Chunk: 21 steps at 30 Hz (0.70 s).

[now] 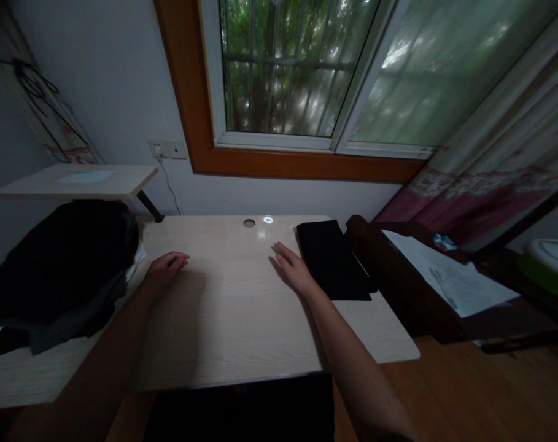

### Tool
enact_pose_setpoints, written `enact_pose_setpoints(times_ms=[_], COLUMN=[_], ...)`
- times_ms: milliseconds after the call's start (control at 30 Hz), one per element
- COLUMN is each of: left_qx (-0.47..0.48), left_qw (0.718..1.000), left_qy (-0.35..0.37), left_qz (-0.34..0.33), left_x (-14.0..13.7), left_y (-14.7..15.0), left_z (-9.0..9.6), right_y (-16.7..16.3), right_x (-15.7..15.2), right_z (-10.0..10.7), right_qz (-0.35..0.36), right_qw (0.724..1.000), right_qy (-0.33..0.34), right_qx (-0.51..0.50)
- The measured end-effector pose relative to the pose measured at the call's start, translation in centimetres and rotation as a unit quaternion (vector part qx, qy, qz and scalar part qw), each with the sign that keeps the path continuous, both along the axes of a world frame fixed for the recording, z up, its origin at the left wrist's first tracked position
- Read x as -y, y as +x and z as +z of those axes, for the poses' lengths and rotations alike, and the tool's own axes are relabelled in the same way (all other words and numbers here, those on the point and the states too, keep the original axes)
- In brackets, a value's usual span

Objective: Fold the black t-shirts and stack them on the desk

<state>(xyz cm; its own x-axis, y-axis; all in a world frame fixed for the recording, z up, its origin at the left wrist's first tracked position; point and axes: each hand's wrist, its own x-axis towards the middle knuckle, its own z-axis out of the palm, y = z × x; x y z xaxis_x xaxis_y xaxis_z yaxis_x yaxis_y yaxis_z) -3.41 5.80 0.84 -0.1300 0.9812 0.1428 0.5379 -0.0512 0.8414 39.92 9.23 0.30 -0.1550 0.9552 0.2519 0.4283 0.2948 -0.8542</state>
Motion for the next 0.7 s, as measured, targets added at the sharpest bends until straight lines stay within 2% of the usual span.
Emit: enact_pose_setpoints(times_ms=[67,167,400,700], left_qx=[0.002,0.008,0.01,-0.02], left_qw=[1.0,1.0,1.0,1.0], left_qy=[0.0,0.005,0.008,0.007], left_qz=[0.001,0.005,-0.01,-0.005], left_x=[0.0,0.1,0.0,0.1], left_y=[0.0,0.1,0.1,0.0], left_z=[0.0,0.0,0.0,0.2], right_y=[1.0,2.7,5.1,7.8], right_x=[0.6,0.9,0.6,-1.3], right_z=[-0.1,-0.4,-1.6,-2.4], right_qz=[-0.03,-0.06,-0.011,-0.067], right_qw=[0.999,0.997,0.961,0.95], right_qy=[-0.006,0.005,0.109,0.088], right_qx=[-0.008,0.043,0.253,0.293])
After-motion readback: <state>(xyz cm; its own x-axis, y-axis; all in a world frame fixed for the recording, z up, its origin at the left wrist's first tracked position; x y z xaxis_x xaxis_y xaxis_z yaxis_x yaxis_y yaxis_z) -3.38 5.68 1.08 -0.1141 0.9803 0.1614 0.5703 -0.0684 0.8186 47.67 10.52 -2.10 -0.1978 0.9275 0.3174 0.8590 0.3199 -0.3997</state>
